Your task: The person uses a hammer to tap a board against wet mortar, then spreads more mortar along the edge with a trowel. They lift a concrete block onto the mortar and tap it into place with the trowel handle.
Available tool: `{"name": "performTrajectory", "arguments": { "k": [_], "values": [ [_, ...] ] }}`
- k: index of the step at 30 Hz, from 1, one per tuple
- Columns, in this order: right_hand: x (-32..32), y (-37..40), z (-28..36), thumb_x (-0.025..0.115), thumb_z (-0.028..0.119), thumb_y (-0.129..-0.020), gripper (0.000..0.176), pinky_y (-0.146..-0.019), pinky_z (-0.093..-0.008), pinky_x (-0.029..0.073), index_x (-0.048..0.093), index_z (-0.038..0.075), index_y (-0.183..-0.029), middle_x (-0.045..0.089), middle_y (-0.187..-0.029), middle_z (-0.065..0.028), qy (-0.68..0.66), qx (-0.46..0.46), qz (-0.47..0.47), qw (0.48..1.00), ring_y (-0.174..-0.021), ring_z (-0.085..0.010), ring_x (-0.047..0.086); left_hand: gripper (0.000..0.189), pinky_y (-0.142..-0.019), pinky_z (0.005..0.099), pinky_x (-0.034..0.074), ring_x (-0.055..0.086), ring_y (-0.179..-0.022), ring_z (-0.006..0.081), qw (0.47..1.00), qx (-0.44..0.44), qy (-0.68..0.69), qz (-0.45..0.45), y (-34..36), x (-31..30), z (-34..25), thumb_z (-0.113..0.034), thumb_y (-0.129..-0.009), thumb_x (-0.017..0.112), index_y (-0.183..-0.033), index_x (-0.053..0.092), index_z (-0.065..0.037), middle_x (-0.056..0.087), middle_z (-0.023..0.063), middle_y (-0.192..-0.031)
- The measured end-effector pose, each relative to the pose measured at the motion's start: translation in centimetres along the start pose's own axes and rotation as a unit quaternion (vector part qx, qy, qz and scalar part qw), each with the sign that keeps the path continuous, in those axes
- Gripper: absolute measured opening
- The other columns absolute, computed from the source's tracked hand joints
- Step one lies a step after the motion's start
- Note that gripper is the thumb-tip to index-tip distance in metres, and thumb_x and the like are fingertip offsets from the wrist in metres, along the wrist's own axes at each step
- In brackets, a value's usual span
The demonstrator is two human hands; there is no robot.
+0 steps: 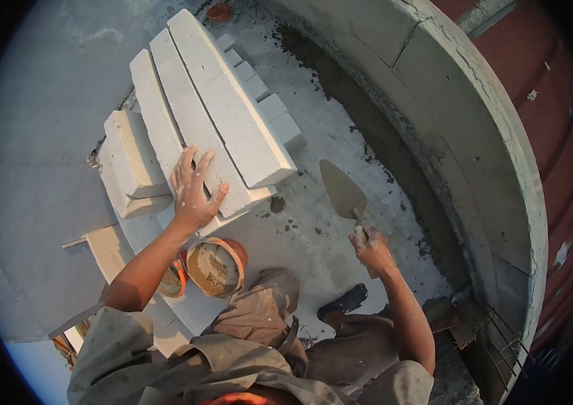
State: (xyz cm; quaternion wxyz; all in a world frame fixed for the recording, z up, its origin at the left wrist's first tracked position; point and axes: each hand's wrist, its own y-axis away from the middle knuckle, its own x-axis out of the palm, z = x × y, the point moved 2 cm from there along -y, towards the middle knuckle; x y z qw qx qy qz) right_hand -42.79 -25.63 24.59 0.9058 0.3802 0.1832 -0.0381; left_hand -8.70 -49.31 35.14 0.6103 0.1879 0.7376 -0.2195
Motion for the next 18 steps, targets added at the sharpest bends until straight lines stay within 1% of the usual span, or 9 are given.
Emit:
{"name": "performTrajectory", "arguments": {
  "k": [2, 3, 5, 7, 11, 14, 15, 17, 18],
  "values": [
    [0.8, 6.9, 2.6, 0.062, 0.018, -0.093, 0.017, -0.045, -0.0289, 0.046, 0.057, 0.001, -0.090, 0.056, -0.070, -0.0044, -0.159, 0.108, 0.044, 0.980, -0.051, -0.0121, 0.055, 0.071, -0.112, 0.0573, 0.018, 0.025, -0.140, 0.0424, 1.000, 0.002, 0.007, -0.006, -0.2, 0.0, 0.1, -0.052, -0.087, 0.060, -0.146, 0.042, -0.016, 0.029, 0.0220, -0.148],
    [1.8, 8.8, 2.3, 0.061, 0.017, -0.093, 0.016, -0.045, -0.0284, 0.046, 0.056, 0.002, -0.091, 0.056, -0.070, -0.0038, -0.203, 0.126, 0.046, 0.970, -0.051, -0.0120, 0.054, 0.071, -0.112, 0.0566, 0.017, 0.025, -0.140, 0.0426, 1.000, -0.002, 0.013, 0.000, 0.0, -0.1, 0.1, -0.051, -0.087, 0.060, -0.145, 0.042, -0.015, 0.029, 0.0226, -0.149],
    [4.9, 12.9, 0.3, 0.059, 0.014, -0.094, 0.013, -0.043, -0.0274, 0.045, 0.056, 0.002, -0.092, 0.055, -0.069, -0.0026, -0.286, 0.184, 0.059, 0.939, -0.050, -0.0117, 0.054, 0.069, -0.112, 0.0566, 0.018, 0.024, -0.140, 0.0420, 1.000, -0.014, 0.022, 0.004, -0.1, -0.3, 0.0, -0.051, -0.087, 0.060, -0.146, 0.041, -0.020, 0.028, 0.0202, -0.150],
    [7.1, 16.1, 0.2, 0.059, 0.014, -0.095, 0.011, -0.044, -0.0265, 0.045, 0.056, 0.003, -0.092, 0.055, -0.070, -0.0021, -0.291, 0.212, 0.076, 0.930, -0.050, -0.0110, 0.053, 0.072, -0.112, 0.0564, 0.019, 0.024, -0.140, 0.0405, 1.000, -0.012, 0.013, -0.006, 0.0, 0.0, 0.1, -0.055, -0.086, 0.061, -0.146, 0.040, -0.022, 0.029, 0.0187, -0.149],
    [8.5, 23.2, 2.6, 0.062, 0.015, -0.095, 0.015, -0.045, -0.0263, 0.045, 0.055, 0.003, -0.092, 0.056, -0.071, -0.0031, -0.292, 0.196, 0.052, 0.935, -0.051, -0.0113, 0.054, 0.069, -0.115, 0.0544, 0.017, 0.023, -0.142, 0.0361, 1.000, -0.013, 0.008, -0.021, 0.5, 1.1, 0.9, -0.062, -0.087, 0.055, -0.147, 0.040, -0.030, 0.028, 0.0149, -0.150],
    [7.8, 29.8, 6.6, 0.062, 0.017, -0.096, 0.018, -0.046, -0.0266, 0.046, 0.054, 0.002, -0.098, 0.057, -0.072, -0.0044, -0.282, 0.169, 0.020, 0.944, -0.052, -0.0125, 0.056, 0.069, -0.118, 0.0549, 0.013, 0.020, -0.144, 0.0370, 0.998, -0.029, 0.028, -0.052, 1.1, 1.4, 0.7, -0.062, -0.087, 0.056, -0.146, 0.041, -0.029, 0.031, 0.0161, -0.150],
    [7.9, 32.2, 6.8, 0.061, 0.017, -0.097, 0.018, -0.046, -0.0267, 0.046, 0.054, 0.001, -0.099, 0.057, -0.072, -0.0049, -0.286, 0.163, -0.004, 0.944, -0.053, -0.0128, 0.056, 0.062, -0.116, 0.0562, 0.016, 0.023, -0.142, 0.0387, 0.989, -0.081, 0.091, -0.081, 1.9, 0.7, -0.4, -0.055, -0.091, 0.057, -0.144, 0.044, -0.024, 0.033, 0.0182, -0.148],
    [8.6, 36.5, 6.1, 0.057, 0.019, -0.099, 0.019, -0.044, -0.0266, 0.045, 0.052, 0.001, -0.103, 0.057, -0.073, -0.0064, -0.257, 0.162, -0.048, 0.952, -0.052, -0.0132, 0.055, 0.055, -0.113, 0.0570, 0.021, 0.028, -0.139, 0.0399, 0.967, -0.121, 0.180, -0.136, 6.5, -2.7, -3.6, -0.045, -0.094, 0.057, -0.140, 0.047, -0.017, 0.033, 0.0203, -0.147],
    [9.7, 38.3, 5.0, 0.056, 0.020, -0.099, 0.020, -0.044, -0.0266, 0.045, 0.052, 0.001, -0.104, 0.056, -0.073, -0.0067, -0.310, 0.155, -0.078, 0.935, -0.051, -0.0131, 0.054, 0.054, -0.111, 0.0566, 0.024, 0.032, -0.136, 0.0402, 0.957, -0.126, 0.234, -0.119, 10.9, -4.2, -4.2, -0.041, -0.094, 0.058, -0.139, 0.047, -0.014, 0.036, 0.0215, -0.145]
  ]
}}
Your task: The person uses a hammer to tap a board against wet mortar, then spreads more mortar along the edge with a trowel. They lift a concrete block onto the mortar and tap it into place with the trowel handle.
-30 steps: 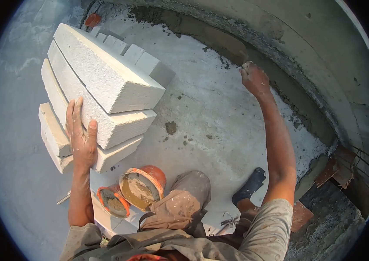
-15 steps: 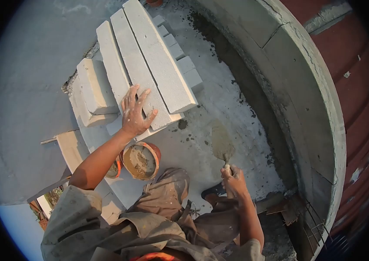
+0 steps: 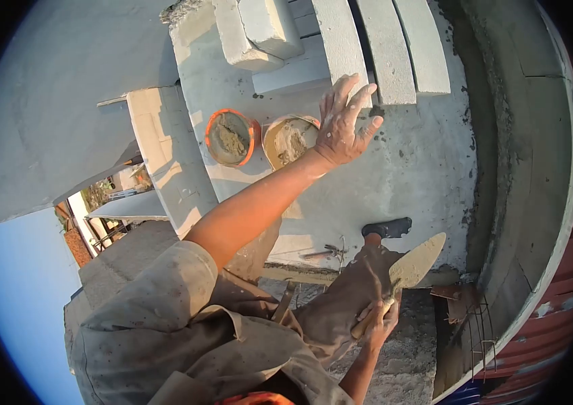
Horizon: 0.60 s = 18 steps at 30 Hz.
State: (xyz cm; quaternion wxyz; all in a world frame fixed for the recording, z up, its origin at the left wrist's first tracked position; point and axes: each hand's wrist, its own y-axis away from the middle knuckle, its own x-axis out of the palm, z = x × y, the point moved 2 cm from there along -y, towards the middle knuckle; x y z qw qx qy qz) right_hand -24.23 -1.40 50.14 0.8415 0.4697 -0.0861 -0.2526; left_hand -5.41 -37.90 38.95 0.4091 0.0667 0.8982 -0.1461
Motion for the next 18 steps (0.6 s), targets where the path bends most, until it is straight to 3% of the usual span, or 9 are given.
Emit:
{"name": "performTrajectory", "arguments": {
  "k": [3, 4, 5, 6, 7, 8, 13, 17, 18],
  "values": [
    [1.7, 1.0, -4.4, 0.051, 0.026, -0.102, 0.027, -0.043, -0.0269, 0.047, 0.049, 0.001, -0.110, 0.055, -0.072, -0.0074, -0.125, -0.028, -0.076, 0.989, -0.048, -0.0129, 0.051, 0.048, -0.101, 0.0448, 0.040, 0.051, -0.120, 0.0358, 0.988, -0.153, 0.022, -0.027, 14.1, -5.4, 5.8, -0.026, -0.095, 0.060, -0.136, 0.047, -0.005, 0.051, 0.0201, -0.130],
    [2.8, 1.0, -4.8, 0.051, 0.027, -0.102, 0.028, -0.042, -0.0265, 0.046, 0.050, 0.001, -0.112, 0.055, -0.072, -0.0065, -0.113, -0.048, -0.074, 0.990, -0.049, -0.0125, 0.051, 0.045, -0.094, 0.0405, 0.045, 0.056, -0.113, 0.0299, 0.909, -0.392, 0.129, -0.056, 19.9, -5.9, 10.6, -0.026, -0.097, 0.059, -0.134, 0.047, -0.003, 0.054, 0.0172, -0.128],
    [4.0, 1.0, -5.1, 0.051, 0.028, -0.102, 0.029, -0.042, -0.0260, 0.045, 0.051, 0.002, -0.113, 0.055, -0.072, -0.0057, -0.101, -0.067, -0.074, 0.990, -0.049, -0.0122, 0.051, 0.044, -0.087, 0.0382, 0.048, 0.058, -0.104, 0.0246, 0.794, -0.552, 0.226, -0.118, 26.1, -6.2, 17.4, -0.030, -0.096, 0.060, -0.130, 0.049, -0.004, 0.055, 0.0139, -0.123],
    [4.8, 1.1, -5.3, 0.051, 0.029, -0.102, 0.030, -0.041, -0.0255, 0.044, 0.051, 0.002, -0.115, 0.054, -0.072, -0.0049, -0.086, -0.086, -0.077, 0.990, -0.049, -0.0119, 0.051, 0.045, -0.083, 0.0387, 0.048, 0.057, -0.103, 0.0239, 0.607, -0.732, 0.252, -0.181, 33.3, -6.4, 25.5, -0.033, -0.094, 0.060, -0.130, 0.049, -0.008, 0.052, 0.0107, -0.123],
    [5.8, 1.0, -5.2, 0.051, 0.031, -0.102, 0.031, -0.041, -0.0249, 0.044, 0.050, 0.002, -0.113, 0.054, -0.072, -0.0053, -0.009, -0.120, -0.063, 0.991, -0.048, -0.0114, 0.051, 0.048, -0.083, 0.0401, 0.047, 0.053, -0.109, 0.0235, 0.434, -0.834, 0.248, -0.235, 33.6, -9.7, 26.8, -0.039, -0.091, 0.059, -0.131, 0.048, -0.014, 0.048, 0.0088, -0.126],
    [6.5, 0.8, -5.5, 0.052, 0.032, -0.102, 0.032, -0.041, -0.0249, 0.044, 0.050, 0.002, -0.112, 0.054, -0.072, -0.0053, 0.012, -0.118, -0.055, 0.991, -0.047, -0.0114, 0.051, 0.050, -0.088, 0.0436, 0.047, 0.047, -0.119, 0.0249, 0.373, -0.857, 0.228, -0.274, 33.2, -11.8, 28.4, -0.041, -0.091, 0.057, -0.134, 0.045, -0.018, 0.045, 0.0096, -0.132],
    [8.1, 1.0, -5.1, 0.053, 0.034, -0.101, 0.032, -0.040, -0.0244, 0.042, 0.050, 0.002, -0.106, 0.055, -0.071, -0.0050, 0.087, -0.116, -0.071, 0.987, -0.044, -0.0111, 0.050, 0.064, -0.115, 0.0457, 0.023, 0.032, -0.141, 0.0240, 0.432, -0.835, 0.277, -0.196, 36.6, -14.5, 45.2, -0.051, -0.092, 0.048, -0.147, 0.036, -0.021, 0.036, 0.0032, -0.153],
    [9.2, 0.7, -5.4, 0.054, 0.035, -0.101, 0.033, -0.041, -0.0248, 0.043, 0.050, 0.003, -0.103, 0.054, -0.071, -0.0047, 0.097, -0.115, -0.078, 0.986, -0.045, -0.0114, 0.051, 0.068, -0.120, 0.0455, 0.005, 0.020, -0.149, 0.0220, 0.416, -0.800, 0.399, -0.167, 34.3, -16.2, 47.2, -0.052, -0.097, 0.040, -0.151, 0.030, -0.013, 0.026, 0.0084, -0.160],
    [9.5, 0.7, -5.5, 0.054, 0.035, -0.100, 0.033, -0.041, -0.0251, 0.043, 0.050, 0.003, -0.103, 0.054, -0.071, -0.0046, 0.092, -0.114, -0.077, 0.986, -0.045, -0.0116, 0.051, 0.062, -0.118, 0.0454, 0.012, 0.031, -0.141, 0.0215, 0.435, -0.805, 0.338, -0.221, 34.4, -16.4, 46.6, -0.052, -0.097, 0.041, -0.144, 0.037, -0.012, 0.037, 0.0078, -0.149]
  ]
}}
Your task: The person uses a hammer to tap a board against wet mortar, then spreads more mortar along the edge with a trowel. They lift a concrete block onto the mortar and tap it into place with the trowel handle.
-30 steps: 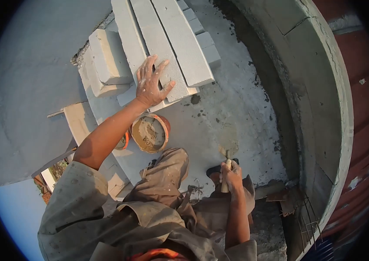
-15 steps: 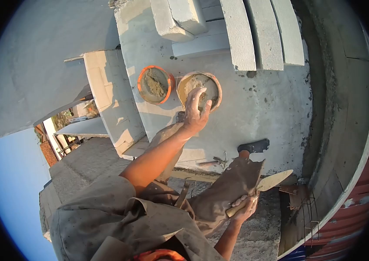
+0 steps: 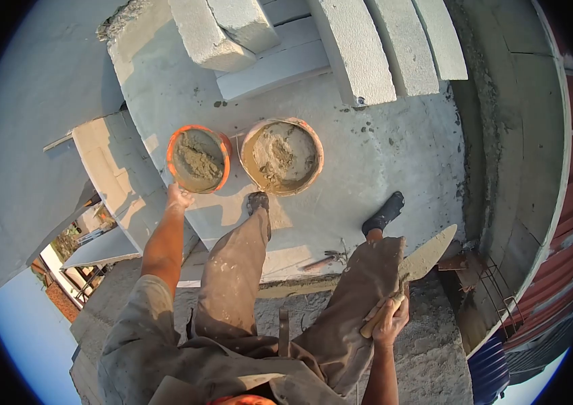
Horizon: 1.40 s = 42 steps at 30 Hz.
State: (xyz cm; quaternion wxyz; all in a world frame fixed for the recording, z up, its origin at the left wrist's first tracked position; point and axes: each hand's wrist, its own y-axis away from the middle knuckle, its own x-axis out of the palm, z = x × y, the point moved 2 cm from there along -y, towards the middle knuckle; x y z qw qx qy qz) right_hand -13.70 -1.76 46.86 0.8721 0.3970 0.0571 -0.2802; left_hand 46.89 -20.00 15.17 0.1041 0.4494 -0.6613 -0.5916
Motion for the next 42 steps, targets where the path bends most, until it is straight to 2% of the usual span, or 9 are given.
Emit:
{"name": "performTrajectory", "arguments": {
  "k": [2, 5, 8, 12, 14, 17, 29, 36, 42],
  "values": [
    [0.3, 0.1, -0.8, 0.055, 0.035, -0.100, 0.032, -0.041, -0.0259, 0.044, 0.050, 0.004, -0.101, 0.054, -0.071, -0.0049, 0.007, -0.005, 0.010, 1.000, -0.046, -0.0126, 0.053, 0.052, -0.114, 0.0451, 0.025, 0.053, -0.124, 0.0206, 0.986, 0.099, 0.023, -0.133, 1.9, 0.0, 0.5, -0.052, -0.098, 0.043, -0.130, 0.051, -0.012, 0.059, 0.0068, -0.128],
    [1.0, 0.2, 0.6, 0.059, 0.032, -0.098, 0.031, -0.041, -0.0288, 0.047, 0.050, 0.002, -0.098, 0.056, -0.071, -0.0067, -0.006, -0.006, 0.011, 1.000, -0.046, -0.0143, 0.055, 0.037, -0.090, 0.0392, 0.045, 0.055, -0.074, 0.0147, 0.985, 0.124, 0.097, 0.064, 4.6, -0.8, -0.2, -0.051, -0.099, 0.051, -0.093, 0.054, -0.014, 0.053, -0.0012, -0.076],
    [1.0, 0.3, 1.1, 0.059, 0.032, -0.098, 0.031, -0.041, -0.0289, 0.047, 0.050, 0.002, -0.097, 0.056, -0.071, -0.0064, 0.000, 0.015, 0.013, 1.000, -0.045, -0.0147, 0.055, 0.041, -0.062, 0.0309, 0.040, 0.029, -0.054, 0.0120, 0.975, 0.120, 0.050, 0.180, 11.1, 2.0, -0.7, -0.048, -0.097, 0.058, -0.076, 0.039, -0.018, 0.026, -0.0049, -0.062],
    [-0.7, 0.5, -1.1, 0.059, 0.037, -0.097, 0.035, -0.040, -0.0284, 0.046, 0.051, 0.004, -0.093, 0.055, -0.067, -0.0053, 0.015, 0.003, 0.009, 1.000, -0.045, -0.0142, 0.055, 0.039, -0.051, 0.0304, 0.031, 0.027, -0.050, 0.0123, 0.979, 0.140, 0.062, 0.132, 14.1, 1.3, -0.4, -0.042, -0.098, 0.059, -0.075, 0.039, -0.018, 0.026, -0.0048, -0.062],
    [-1.2, 1.3, -0.7, 0.058, 0.035, -0.098, 0.033, -0.039, -0.0281, 0.046, 0.051, 0.004, -0.092, 0.055, -0.066, -0.0050, 0.001, 0.020, -0.014, 1.000, -0.045, -0.0142, 0.055, 0.031, -0.054, 0.0273, 0.039, 0.032, -0.053, 0.0122, 0.977, 0.125, 0.022, 0.172, 16.8, -1.5, -0.2, -0.043, -0.098, 0.056, -0.094, 0.052, -0.013, 0.031, -0.0016, -0.068],
    [-1.5, 1.5, -0.7, 0.057, 0.031, -0.099, 0.029, -0.039, -0.0290, 0.048, 0.053, 0.003, -0.092, 0.055, -0.067, -0.0054, -0.053, 0.051, -0.014, 0.997, -0.046, -0.0150, 0.055, 0.033, -0.051, 0.0299, 0.040, 0.034, -0.050, 0.0118, 0.985, 0.140, -0.056, 0.088, 25.0, -3.0, 0.4, -0.045, -0.096, 0.058, -0.095, 0.052, -0.012, 0.031, -0.0022, -0.067],
    [-12.2, -4.6, 9.3, 0.059, 0.018, -0.095, 0.016, -0.042, -0.0326, 0.049, 0.050, 0.005, -0.094, 0.054, -0.069, -0.0060, -0.165, 0.164, 0.054, 0.971, -0.050, -0.0170, 0.056, 0.042, -0.039, 0.0291, 0.031, 0.032, -0.041, 0.0103, 0.959, 0.222, -0.123, 0.128, 58.7, 1.6, -0.7, -0.049, -0.091, 0.063, -0.077, 0.046, -0.013, 0.032, -0.0043, -0.057],
    [-25.8, -11.0, 21.7, 0.061, 0.009, -0.090, 0.015, -0.038, -0.0312, 0.045, 0.048, 0.002, -0.090, 0.051, -0.065, -0.0052, 0.101, 0.030, 0.103, 0.989, -0.045, -0.0160, 0.054, 0.042, -0.044, 0.0292, 0.031, 0.029, -0.044, 0.0086, 0.936, 0.270, -0.051, 0.220, 71.5, 12.9, -2.7, -0.049, -0.092, 0.062, -0.079, 0.046, -0.013, 0.027, -0.0066, -0.056],
    [-28.9, -13.3, 27.4, 0.059, 0.016, -0.093, 0.017, -0.038, -0.0305, 0.045, 0.050, 0.002, -0.092, 0.052, -0.065, -0.0052, 0.100, 0.004, 0.031, 0.995, -0.045, -0.0149, 0.053, 0.042, -0.042, 0.0274, 0.030, 0.031, -0.043, 0.0089, 0.897, 0.275, -0.013, 0.345, 72.6, 29.6, -5.9, -0.049, -0.095, 0.059, -0.073, 0.044, -0.016, 0.028, -0.0060, -0.055]
  ]
}}
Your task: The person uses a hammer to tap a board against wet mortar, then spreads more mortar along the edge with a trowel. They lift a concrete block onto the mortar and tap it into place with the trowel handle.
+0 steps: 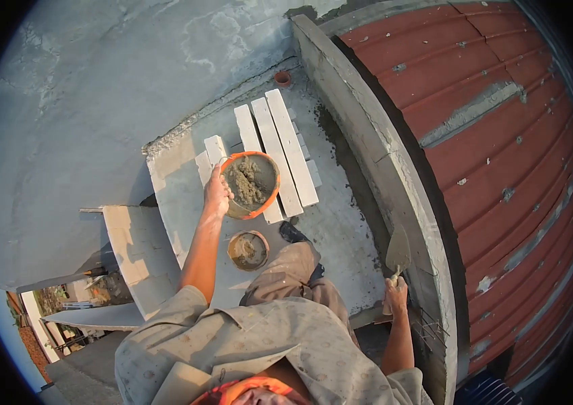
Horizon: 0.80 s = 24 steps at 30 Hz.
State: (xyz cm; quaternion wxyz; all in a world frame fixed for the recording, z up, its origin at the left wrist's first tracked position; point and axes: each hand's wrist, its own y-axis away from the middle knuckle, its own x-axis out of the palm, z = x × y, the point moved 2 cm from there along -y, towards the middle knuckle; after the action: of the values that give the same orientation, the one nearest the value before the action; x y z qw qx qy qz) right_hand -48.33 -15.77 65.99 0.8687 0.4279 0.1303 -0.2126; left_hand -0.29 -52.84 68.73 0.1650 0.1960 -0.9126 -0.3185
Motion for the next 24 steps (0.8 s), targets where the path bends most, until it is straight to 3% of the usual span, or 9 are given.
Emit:
{"name": "performTrajectory", "arguments": {
  "k": [5, 8, 10, 12, 14, 17, 20, 22, 24],
  "values": [
    [3.5, 0.0, 7.9, 0.057, 0.022, -0.095, 0.019, -0.039, -0.0299, 0.045, 0.052, 0.005, -0.090, 0.052, -0.064, -0.0043, -0.012, 0.033, -0.030, 0.999, -0.047, -0.0141, 0.053, 0.048, -0.042, 0.0266, 0.034, 0.034, -0.045, 0.0087, 0.996, 0.067, -0.053, -0.027, -8.0, 6.1, 2.1, -0.057, -0.093, 0.058, -0.076, 0.049, -0.013, 0.030, -0.0053, -0.056],
    [7.2, -2.6, 13.6, 0.059, 0.026, -0.095, 0.022, -0.040, -0.0298, 0.044, 0.054, 0.005, -0.092, 0.053, -0.067, -0.0032, 0.039, -0.019, 0.054, 0.998, -0.048, -0.0125, 0.054, 0.047, -0.045, 0.0264, 0.036, 0.034, -0.047, 0.0081, 0.999, 0.039, 0.028, 0.001, -11.6, 7.6, 4.2, -0.056, -0.096, 0.054, -0.076, 0.051, -0.014, 0.032, -0.0046, -0.058],
    [10.1, -4.6, 20.6, 0.061, 0.025, -0.093, 0.023, -0.049, -0.0369, 0.050, 0.057, 0.003, -0.096, 0.061, -0.071, -0.0092, 0.219, -0.078, 0.080, 0.969, -0.056, -0.0222, 0.063, 0.047, -0.046, 0.0261, 0.038, 0.036, -0.048, 0.0086, 0.999, 0.036, 0.019, -0.023, -12.8, 7.6, 5.2, -0.055, -0.098, 0.051, -0.076, 0.052, -0.013, 0.034, -0.0048, -0.058],
    [13.8, -8.0, 25.8, 0.063, 0.024, -0.090, 0.027, -0.063, -0.0455, 0.053, 0.059, 0.001, -0.102, 0.066, -0.079, -0.0185, 0.375, -0.412, 0.060, 0.828, -0.072, -0.0356, 0.068, 0.049, -0.047, 0.0260, 0.040, 0.039, -0.048, 0.0094, 0.997, 0.043, 0.022, -0.057, -13.3, 6.8, 5.3, -0.055, -0.099, 0.049, -0.076, 0.053, -0.012, 0.037, -0.0047, -0.060],
    [18.1, -10.9, 32.5, 0.063, 0.026, -0.088, 0.026, -0.068, -0.0482, 0.054, 0.061, 0.003, -0.099, 0.066, -0.086, -0.0238, 0.428, -0.411, 0.066, 0.802, -0.081, -0.0415, 0.067, 0.051, -0.048, 0.0263, 0.042, 0.042, -0.049, 0.0103, 0.993, 0.056, 0.032, -0.103, -13.0, 4.5, 5.2, -0.055, -0.099, 0.047, -0.077, 0.055, -0.010, 0.041, -0.0043, -0.061],
    [26.2, -15.5, 41.0, 0.055, 0.020, -0.089, 0.023, -0.073, -0.0482, 0.055, 0.061, 0.000, -0.099, 0.067, -0.089, -0.0232, 0.545, -0.420, 0.117, 0.716, -0.084, -0.0399, 0.068, 0.050, -0.048, 0.0250, 0.041, 0.048, -0.055, 0.0100, 0.988, 0.014, -0.063, -0.144, -14.0, -1.1, 7.6, -0.050, -0.101, 0.045, -0.103, 0.062, -0.003, 0.048, -0.0023, -0.068],
    [35.2, -22.8, 41.6, 0.050, 0.014, -0.088, 0.022, -0.075, -0.0477, 0.056, 0.061, 0.000, -0.101, 0.068, -0.096, -0.0245, 0.571, -0.456, 0.175, 0.660, -0.086, -0.0391, 0.069, 0.053, -0.057, 0.0276, 0.047, 0.057, -0.073, 0.0135, 0.974, -0.056, -0.142, -0.169, -12.5, -2.1, 8.7, -0.050, -0.102, 0.044, -0.127, 0.060, -0.006, 0.056, 0.0015, -0.086],
    [39.6, -25.7, 38.4, 0.053, 0.017, -0.089, 0.022, -0.076, -0.0466, 0.056, 0.063, 0.000, -0.100, 0.067, -0.096, -0.0256, 0.571, -0.431, 0.245, 0.654, -0.086, -0.0388, 0.069, 0.056, -0.069, 0.0311, 0.052, 0.065, -0.092, 0.0189, 0.971, -0.079, -0.178, -0.142, -11.6, -1.6, 9.0, -0.055, -0.100, 0.043, -0.131, 0.058, -0.010, 0.061, 0.0062, -0.111],
    [40.4, -26.5, 37.3, 0.056, 0.020, -0.089, 0.025, -0.072, -0.0440, 0.055, 0.064, -0.001, -0.100, 0.066, -0.090, -0.0236, 0.559, -0.339, 0.330, 0.681, -0.080, -0.0346, 0.068, 0.059, -0.074, 0.0322, 0.052, 0.066, -0.095, 0.0209, 0.970, -0.072, -0.181, -0.146, -11.2, -0.8, 9.7, -0.054, -0.101, 0.042, -0.138, 0.052, -0.009, 0.062, 0.0093, -0.115]
  ]
}}
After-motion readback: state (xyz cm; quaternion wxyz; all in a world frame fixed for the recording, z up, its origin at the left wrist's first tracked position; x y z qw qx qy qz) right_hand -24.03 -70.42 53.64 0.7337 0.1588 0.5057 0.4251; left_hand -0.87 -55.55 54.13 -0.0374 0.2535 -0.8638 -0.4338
